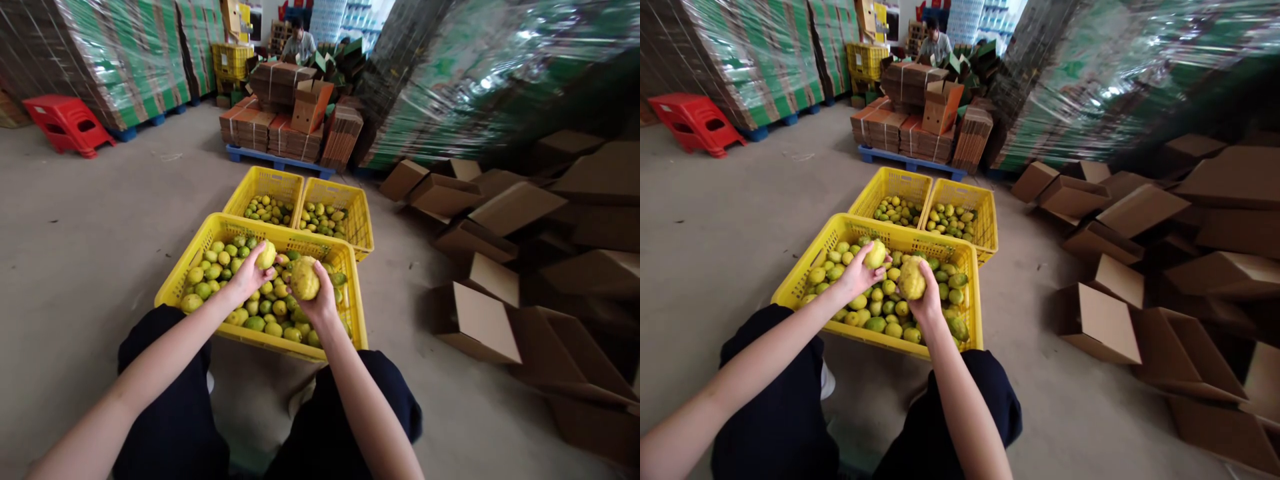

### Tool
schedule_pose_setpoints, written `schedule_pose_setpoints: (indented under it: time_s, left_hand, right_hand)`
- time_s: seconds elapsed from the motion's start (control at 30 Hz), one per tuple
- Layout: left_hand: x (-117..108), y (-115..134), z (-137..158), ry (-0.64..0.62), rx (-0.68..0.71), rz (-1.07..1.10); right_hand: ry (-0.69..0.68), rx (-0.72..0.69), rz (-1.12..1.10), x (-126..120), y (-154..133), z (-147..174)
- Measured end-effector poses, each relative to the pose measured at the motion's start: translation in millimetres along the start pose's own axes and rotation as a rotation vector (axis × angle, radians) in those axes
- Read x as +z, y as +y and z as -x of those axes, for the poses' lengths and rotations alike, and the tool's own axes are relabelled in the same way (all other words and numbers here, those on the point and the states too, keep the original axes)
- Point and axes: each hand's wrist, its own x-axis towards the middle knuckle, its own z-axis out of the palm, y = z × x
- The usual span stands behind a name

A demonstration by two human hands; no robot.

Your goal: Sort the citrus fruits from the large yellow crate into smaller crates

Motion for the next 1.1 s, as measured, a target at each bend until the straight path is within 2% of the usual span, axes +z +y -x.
schedule_pose_setpoints:
  time_s: [0.1, 0.2, 0.37, 0.47, 0.6, 0.7, 0.83, 0.9, 1.0, 1.1]
  left_hand:
    - [0, 2, 1, -0.018, 0.02, 0.029]
    - [0, 3, 1, -0.005, -0.015, 0.044]
    - [2, 3, -1, 0.076, -0.101, 0.069]
    - [3, 3, -2, 0.077, -0.096, 0.087]
    - [3, 3, 0, 0.065, -0.059, 0.063]
    - [4, 3, 2, 0.07, -0.034, 0.054]
    - [6, 2, 5, 0.096, -0.066, 0.046]
    - [7, -2, 6, 0.102, -0.057, 0.081]
    - [7, -14, 3, 0.085, -0.013, 0.144]
    - [5, -32, -5, 0.048, 0.031, 0.124]
  right_hand:
    - [0.034, -0.039, -0.046, 0, -3, 0]
    - [0.089, -0.015, -0.062, 0, -4, -1]
    - [0.038, 0.026, -0.034, 1, -1, -6]
    - [0.032, 0.005, -0.041, 2, 2, -6]
    - [0.108, 0.018, -0.081, 3, 1, -4]
    - [0.118, 0.039, -0.043, 3, -3, -1]
    - [0.081, 0.089, 0.059, 1, -3, -1]
    - [0.105, 0.023, 0.121, -2, 3, -4]
    - [0.158, -0.216, 0.215, -5, 18, -12]
    - [0.146, -0.412, 0.331, -6, 33, -18]
